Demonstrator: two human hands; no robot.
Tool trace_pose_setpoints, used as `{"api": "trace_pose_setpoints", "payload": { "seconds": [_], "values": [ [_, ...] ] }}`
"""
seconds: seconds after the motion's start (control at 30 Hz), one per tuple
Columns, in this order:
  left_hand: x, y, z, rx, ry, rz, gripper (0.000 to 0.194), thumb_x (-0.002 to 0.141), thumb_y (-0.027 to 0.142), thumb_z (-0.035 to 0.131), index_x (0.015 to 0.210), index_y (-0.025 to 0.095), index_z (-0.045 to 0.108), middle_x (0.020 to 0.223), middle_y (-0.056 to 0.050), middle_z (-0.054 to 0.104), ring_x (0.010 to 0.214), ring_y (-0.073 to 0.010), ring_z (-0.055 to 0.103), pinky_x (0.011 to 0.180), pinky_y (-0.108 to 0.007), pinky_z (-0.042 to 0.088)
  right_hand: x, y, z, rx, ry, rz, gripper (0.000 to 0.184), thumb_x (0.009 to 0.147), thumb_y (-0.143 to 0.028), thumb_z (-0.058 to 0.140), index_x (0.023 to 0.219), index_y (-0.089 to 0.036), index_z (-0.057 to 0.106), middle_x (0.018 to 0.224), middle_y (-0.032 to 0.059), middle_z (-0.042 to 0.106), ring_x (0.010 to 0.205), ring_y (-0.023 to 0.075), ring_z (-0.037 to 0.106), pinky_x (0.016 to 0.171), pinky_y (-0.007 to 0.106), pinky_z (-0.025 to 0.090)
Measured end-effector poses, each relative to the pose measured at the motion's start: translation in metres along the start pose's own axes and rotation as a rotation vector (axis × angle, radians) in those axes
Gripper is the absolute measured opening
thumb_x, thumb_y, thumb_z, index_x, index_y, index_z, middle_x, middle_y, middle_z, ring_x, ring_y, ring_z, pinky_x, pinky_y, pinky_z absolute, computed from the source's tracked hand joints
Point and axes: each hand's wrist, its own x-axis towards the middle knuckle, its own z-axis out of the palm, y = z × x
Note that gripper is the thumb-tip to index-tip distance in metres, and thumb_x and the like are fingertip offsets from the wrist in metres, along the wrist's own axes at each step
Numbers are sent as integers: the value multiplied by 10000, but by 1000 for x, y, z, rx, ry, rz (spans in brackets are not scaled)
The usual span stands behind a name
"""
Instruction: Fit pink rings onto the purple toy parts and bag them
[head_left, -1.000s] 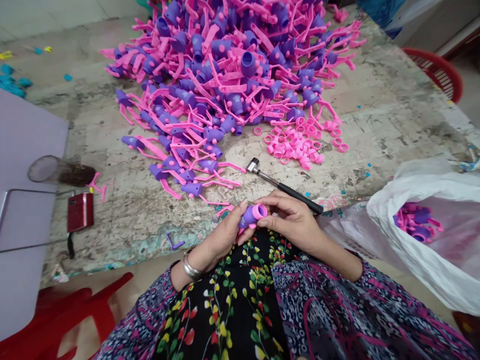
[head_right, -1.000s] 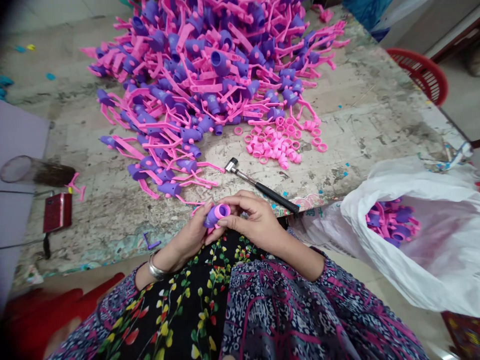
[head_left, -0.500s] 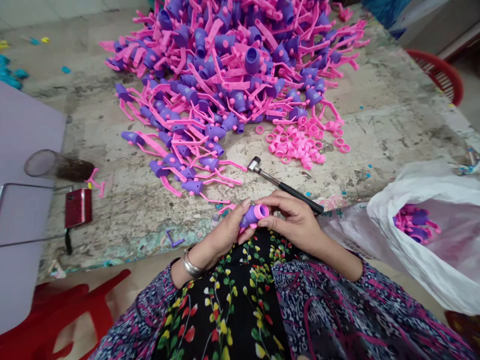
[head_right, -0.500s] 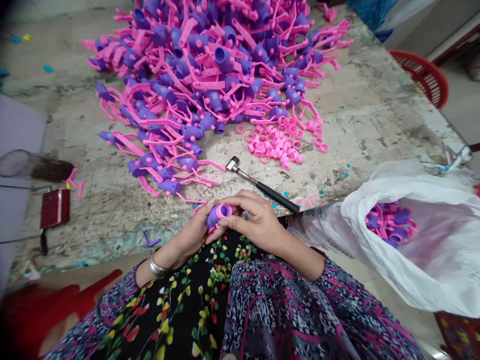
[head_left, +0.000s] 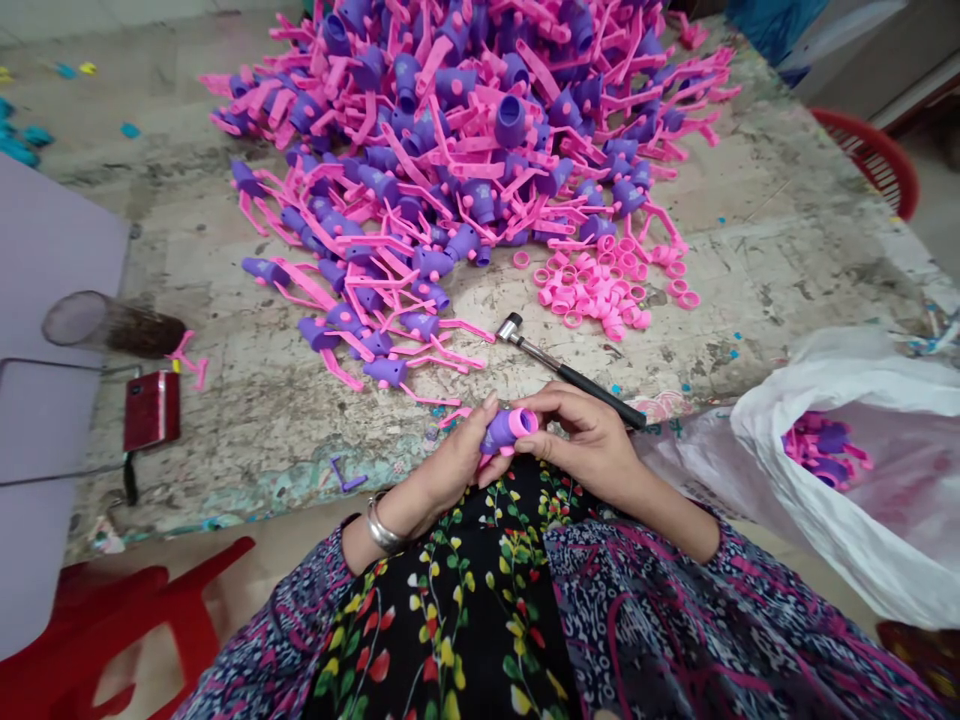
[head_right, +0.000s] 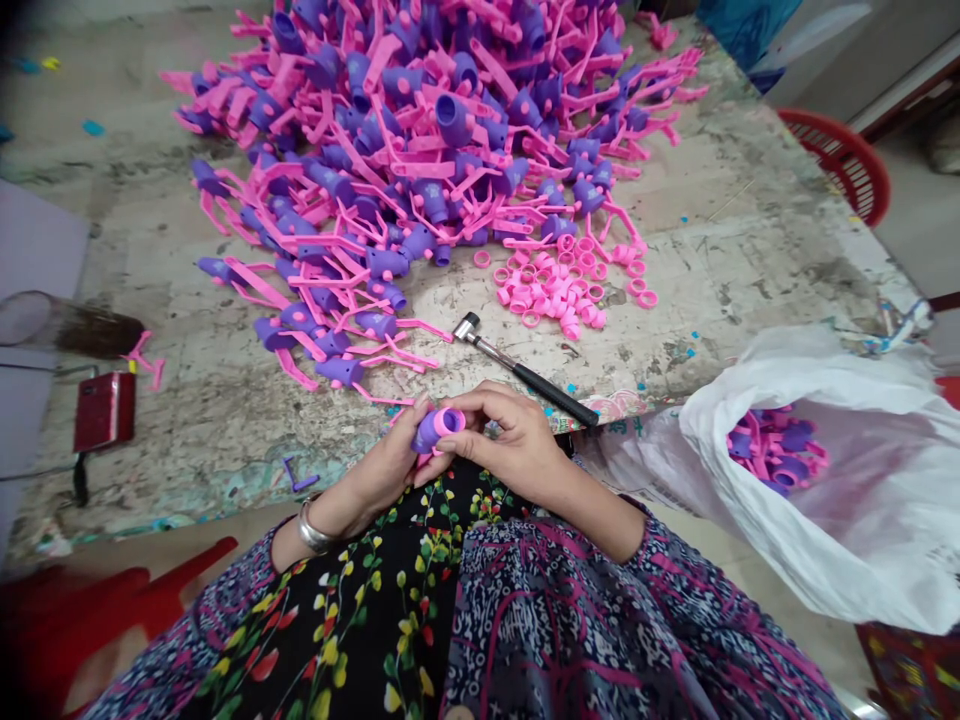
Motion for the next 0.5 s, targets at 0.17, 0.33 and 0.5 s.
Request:
{"api": "trace_pose_setpoints", "payload": {
  "seconds": [0.17, 0.33, 0.5],
  "values": [
    [0, -3, -1, -9, 2, 13, 673, 972, 644, 184, 536, 194, 427, 367, 49, 349, 358, -77, 263, 460, -263, 237, -3, 2, -5, 44, -19, 7, 272, 823, -459, 751, 1009, -262, 728, 826, 20, 669, 763, 167, 610, 695, 313, 477],
    [-4, -1, -3, 61, -22, -14, 648, 967, 658, 211, 651, 189, 527, 390, 60, 374, 385, -87, 281, 492, -257, 272, 2, 2, -5, 299, 3, 136, 395, 915, -611, 546, 1022, -284, 740, 978, 48, 673, 905, 192, 626, 823, 356, 508],
    [-6, 7, -1, 270, -26, -58, 660, 948, 676, 273, 521, 203, 443, 414, 30, 400, 435, -105, 365, 504, -268, 292, 19, -6, 13, 483, 144, 362, 523, 936, -679, 423, 921, -258, 734, 1005, 51, 723, 1001, 196, 651, 967, 399, 496]
  ]
}}
